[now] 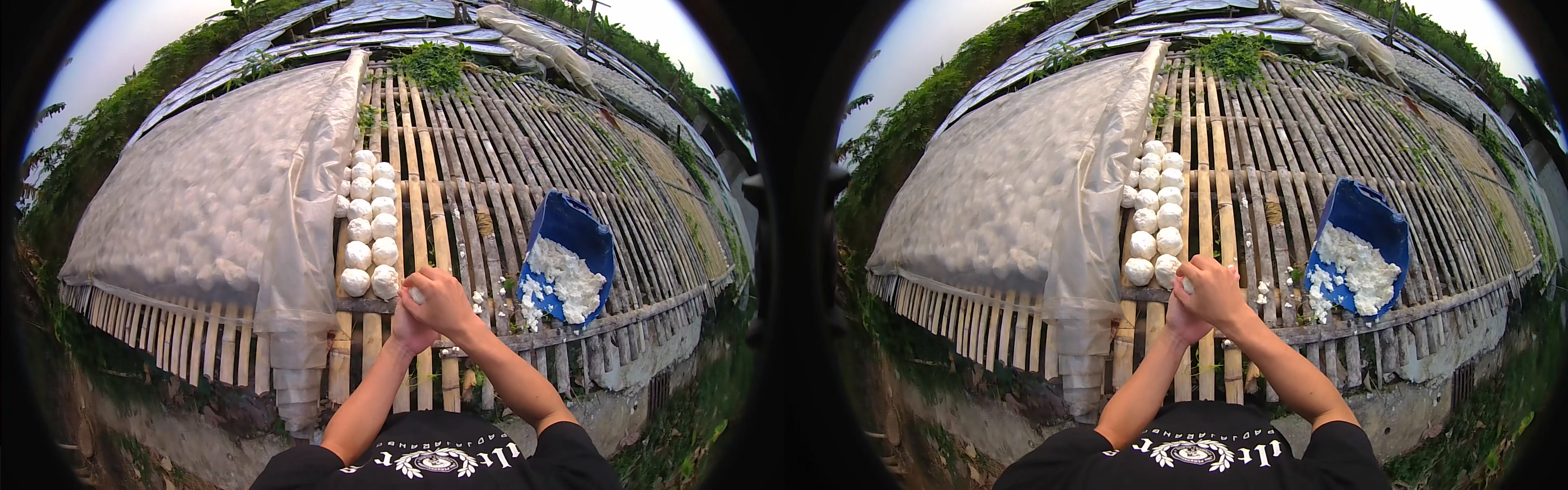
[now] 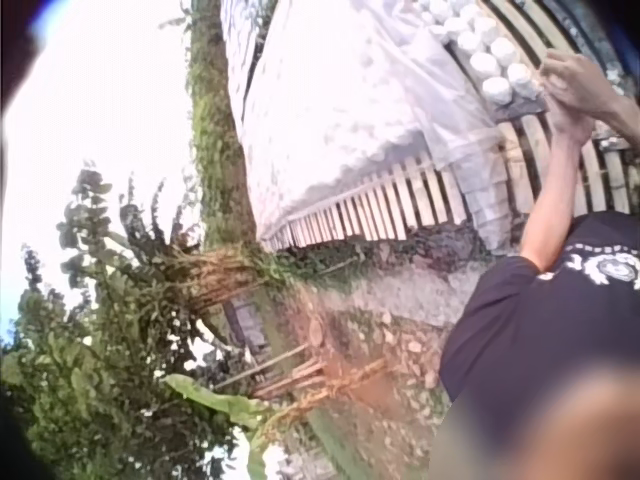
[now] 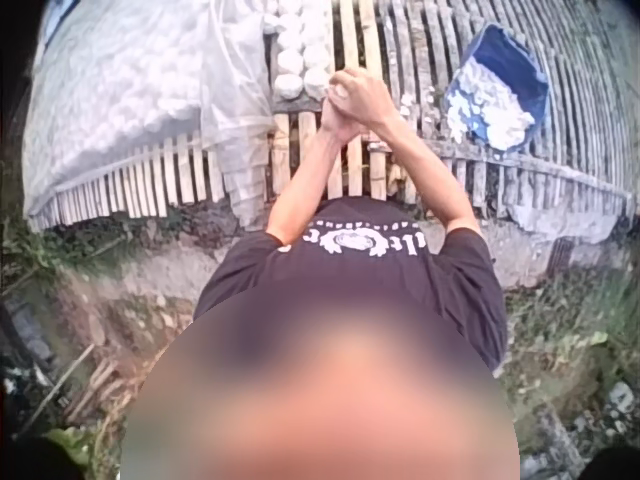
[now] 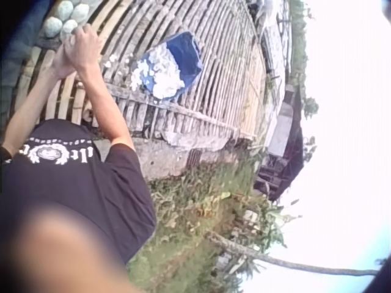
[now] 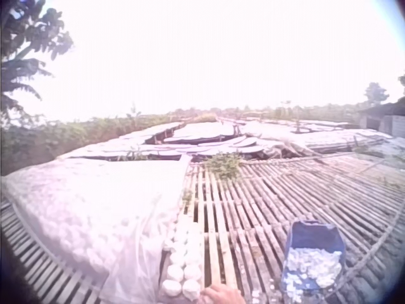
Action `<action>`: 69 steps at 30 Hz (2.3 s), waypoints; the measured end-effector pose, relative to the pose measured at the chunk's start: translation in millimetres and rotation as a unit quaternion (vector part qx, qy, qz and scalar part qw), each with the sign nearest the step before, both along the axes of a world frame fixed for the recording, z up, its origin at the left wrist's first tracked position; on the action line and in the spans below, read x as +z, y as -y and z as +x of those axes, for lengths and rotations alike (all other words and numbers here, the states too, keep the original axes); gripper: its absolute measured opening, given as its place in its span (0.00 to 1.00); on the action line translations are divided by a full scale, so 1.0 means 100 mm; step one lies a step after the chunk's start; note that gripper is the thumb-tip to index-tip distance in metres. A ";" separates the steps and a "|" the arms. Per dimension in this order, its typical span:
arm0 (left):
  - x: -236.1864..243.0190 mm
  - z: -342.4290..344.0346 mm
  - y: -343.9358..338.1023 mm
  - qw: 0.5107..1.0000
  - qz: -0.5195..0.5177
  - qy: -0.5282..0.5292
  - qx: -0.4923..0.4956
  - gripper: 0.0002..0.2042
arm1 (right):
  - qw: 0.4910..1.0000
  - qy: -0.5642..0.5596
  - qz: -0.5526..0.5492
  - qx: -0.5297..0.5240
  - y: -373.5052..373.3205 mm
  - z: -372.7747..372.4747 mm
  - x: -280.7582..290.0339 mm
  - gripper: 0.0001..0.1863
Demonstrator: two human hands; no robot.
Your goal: The person repeatedly scoops white dough from a blue container and rolls it into uniform balls by hand, placing each finished ball in a row on a bamboo rack. The process continues with consistent hand motions and growing accumulation of shaped dough balls.
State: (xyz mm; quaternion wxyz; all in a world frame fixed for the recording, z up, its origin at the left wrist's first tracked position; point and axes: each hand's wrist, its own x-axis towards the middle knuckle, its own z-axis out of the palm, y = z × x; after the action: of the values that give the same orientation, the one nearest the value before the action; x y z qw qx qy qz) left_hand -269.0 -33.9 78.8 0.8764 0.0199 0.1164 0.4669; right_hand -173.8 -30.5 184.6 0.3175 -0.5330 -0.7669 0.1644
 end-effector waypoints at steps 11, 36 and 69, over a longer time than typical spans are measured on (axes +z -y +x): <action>0.15 -0.06 -0.12 0.993 0.025 -0.105 0.058 0.34 | 0.998 -0.010 0.065 -0.008 0.05 0.01 -0.04 0.30; 0.21 -0.19 -0.08 0.995 0.047 -0.080 0.029 0.35 | 0.994 -0.038 0.089 0.059 0.05 0.06 -0.08 0.29; -0.16 -0.50 -0.14 0.987 0.061 0.108 -0.098 0.24 | 0.983 -0.020 0.122 0.135 0.06 0.14 -0.11 0.26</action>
State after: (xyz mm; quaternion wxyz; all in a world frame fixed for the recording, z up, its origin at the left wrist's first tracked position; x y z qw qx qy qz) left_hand -318.8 -19.6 62.6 0.9226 0.0337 -0.0101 0.3842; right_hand -159.8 -36.6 173.2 0.3700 -0.3784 -0.8397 0.1217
